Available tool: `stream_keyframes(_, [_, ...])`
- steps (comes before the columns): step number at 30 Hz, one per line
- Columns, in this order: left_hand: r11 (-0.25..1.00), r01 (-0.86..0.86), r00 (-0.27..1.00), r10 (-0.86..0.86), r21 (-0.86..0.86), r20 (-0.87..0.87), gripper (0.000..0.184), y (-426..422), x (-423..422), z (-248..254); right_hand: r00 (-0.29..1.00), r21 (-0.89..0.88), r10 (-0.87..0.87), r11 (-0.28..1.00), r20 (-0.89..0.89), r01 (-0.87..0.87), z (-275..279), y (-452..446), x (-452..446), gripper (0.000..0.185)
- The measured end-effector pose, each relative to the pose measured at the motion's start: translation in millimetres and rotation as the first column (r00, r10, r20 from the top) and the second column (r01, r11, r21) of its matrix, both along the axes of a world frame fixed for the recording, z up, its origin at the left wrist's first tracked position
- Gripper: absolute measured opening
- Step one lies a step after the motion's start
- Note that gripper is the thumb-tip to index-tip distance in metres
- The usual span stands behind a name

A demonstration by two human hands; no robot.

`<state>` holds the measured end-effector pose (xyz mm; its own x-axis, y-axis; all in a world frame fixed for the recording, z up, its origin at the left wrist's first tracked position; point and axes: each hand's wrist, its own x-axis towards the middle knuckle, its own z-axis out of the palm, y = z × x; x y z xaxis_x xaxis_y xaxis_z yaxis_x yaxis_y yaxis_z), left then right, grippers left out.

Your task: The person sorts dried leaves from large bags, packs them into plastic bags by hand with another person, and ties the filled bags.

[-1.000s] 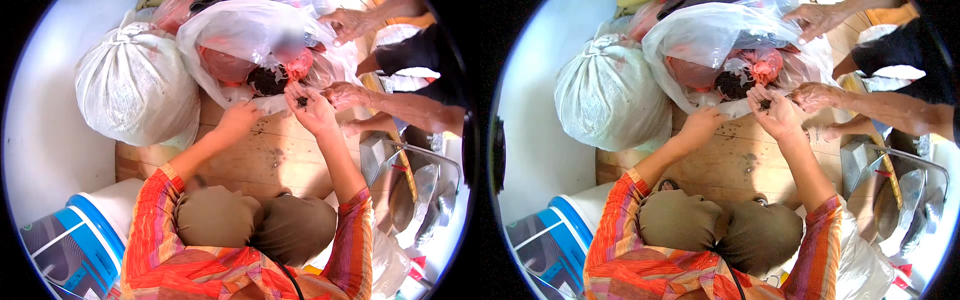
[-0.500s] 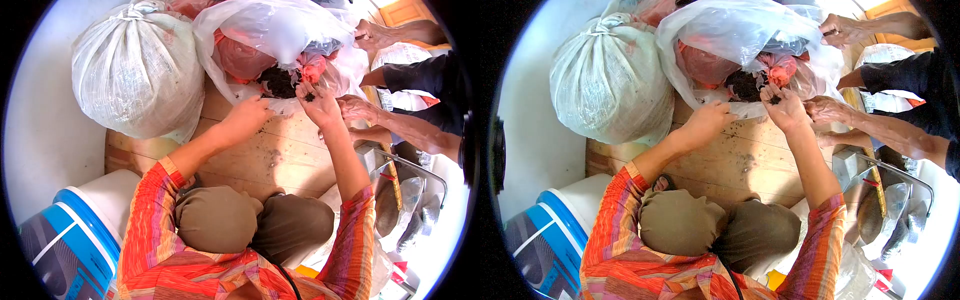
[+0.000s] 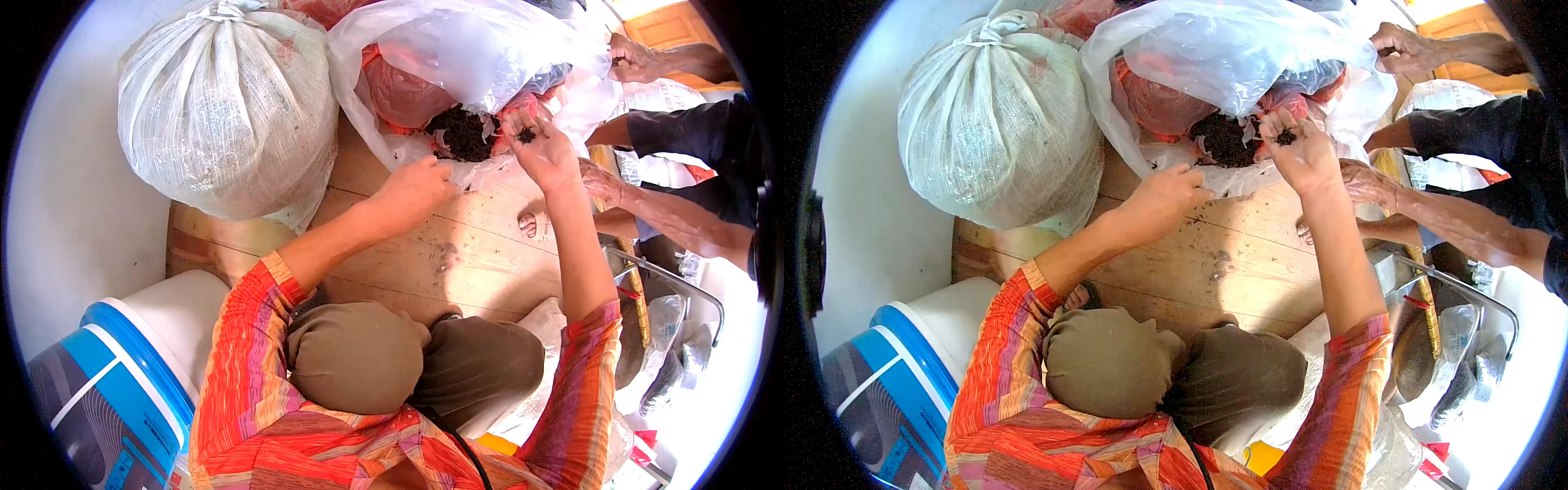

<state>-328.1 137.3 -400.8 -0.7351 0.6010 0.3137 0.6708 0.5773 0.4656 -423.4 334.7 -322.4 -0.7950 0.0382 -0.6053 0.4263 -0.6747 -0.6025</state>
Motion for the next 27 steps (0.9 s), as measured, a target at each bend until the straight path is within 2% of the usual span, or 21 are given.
stream_keyframes(1, [1.0, -0.004, 1.0, 0.004, -0.012, 0.007, 0.03, 0, 0, 2, 1.0, 0.001, -0.001, 1.0, 0.0, 0.001, 0, 1, 0, 0.021])
stream_keyframes(3, [1.0, -0.007, 1.0, 0.007, -0.021, 0.014, 0.031, 0, 1, 3, 0.989, -0.043, 0.147, 0.988, -0.018, -0.148, -3, 4, 2, 0.021])
stream_keyframes(4, [1.0, -0.003, 1.0, 0.004, -0.023, 0.018, 0.031, 1, 0, 3, 0.989, -0.04, 0.145, 0.989, -0.019, -0.145, -17, 10, 5, 0.021])
stream_keyframes(5, [1.0, -0.001, 1.0, 0.002, -0.024, 0.019, 0.03, 2, -1, 2, 0.965, -0.259, 0.255, 0.93, -0.061, -0.262, -40, 18, 8, 0.02])
stream_keyframes(6, [1.0, -0.002, 1.0, 0.003, -0.022, 0.015, 0.03, 2, -1, 2, 0.927, -0.459, 0.352, 0.808, -0.127, -0.369, -51, 23, 10, 0.02])
stream_keyframes(7, [1.0, -0.004, 1.0, 0.005, -0.016, 0.02, 0.031, 3, -2, 1, 0.977, -0.136, 0.199, 0.973, 0.075, -0.188, -22, -7, 23, 0.019])
stream_keyframes(10, [1.0, -0.016, 1.0, 0.016, -0.007, 0.017, 0.031, -1, -1, 3, 0.984, -0.142, 0.142, 0.982, 0.106, -0.127, -24, -16, 12, 0.02])
stream_keyframes(11, [1.0, -0.018, 1.0, 0.018, 0.004, 0.006, 0.031, -2, 0, 3, 0.996, 0.064, 0.037, 0.997, 0.076, -0.042, -22, -20, 10, 0.022])
stream_keyframes(12, [1.0, -0.017, 1.0, 0.017, 0.004, 0.009, 0.031, -2, 1, 3, 0.996, 0.065, 0.036, 0.997, 0.079, -0.041, -22, -19, 7, 0.022])
stream_keyframes(14, [0.999, -0.032, 0.999, 0.033, -0.023, 0.035, 0.031, -1, 0, 1, 0.983, 0.159, 0.181, 0.97, 0.012, -0.181, -20, -14, -4, 0.024])
stream_keyframes(15, [0.999, -0.033, 0.999, 0.033, -0.019, 0.033, 0.031, 0, 0, 0, 0.991, 0.178, 0.134, 0.975, 0.021, -0.136, -16, -18, -4, 0.027])
stream_keyframes(16, [1.0, -0.031, 0.999, 0.031, 0.002, 0.014, 0.02, 1, -1, -1, 0.991, 0.181, 0.135, 0.974, 0.02, -0.137, -16, -17, -6, 0.027])
stream_keyframes(17, [0.999, -0.03, 1.0, 0.03, 0.021, -0.005, 0.012, 0, -1, -2, 0.987, 0.258, 0.157, 0.953, 0.027, -0.158, -18, -15, -8, 0.03])
stream_keyframes(18, [0.999, -0.032, 0.999, 0.032, 0.021, -0.005, 0.012, 0, -2, -3, 0.983, 0.332, 0.178, 0.926, 0.036, -0.18, -19, -15, -10, 0.033])
stream_keyframes(21, [0.998, -0.036, 0.999, 0.037, 0.047, -0.007, 0.012, -2, -1, -3, 0.976, 0.275, 0.215, 0.94, -0.017, -0.202, -21, -10, -12, 0.04])
stream_keyframes(23, [1.0, -0.019, 0.999, 0.019, -0.001, 0.045, 0.029, -2, -2, -3, 0.965, 0.279, 0.261, 0.926, 0.011, -0.253, -25, -4, -12, 0.042])
stream_keyframes(25, [0.999, -0.03, 0.998, 0.03, -0.01, 0.046, 0.029, 0, -3, -11, 0.951, 0.282, 0.307, 0.911, 0.028, -0.302, -19, -8, -10, 0.045])
stream_keyframes(27, [0.999, -0.044, 0.999, 0.044, -0.021, 0.031, 0.029, 1, -6, -12, 0.953, 0.373, 0.302, 0.888, -0.028, -0.271, -6, -14, 1, 0.047])
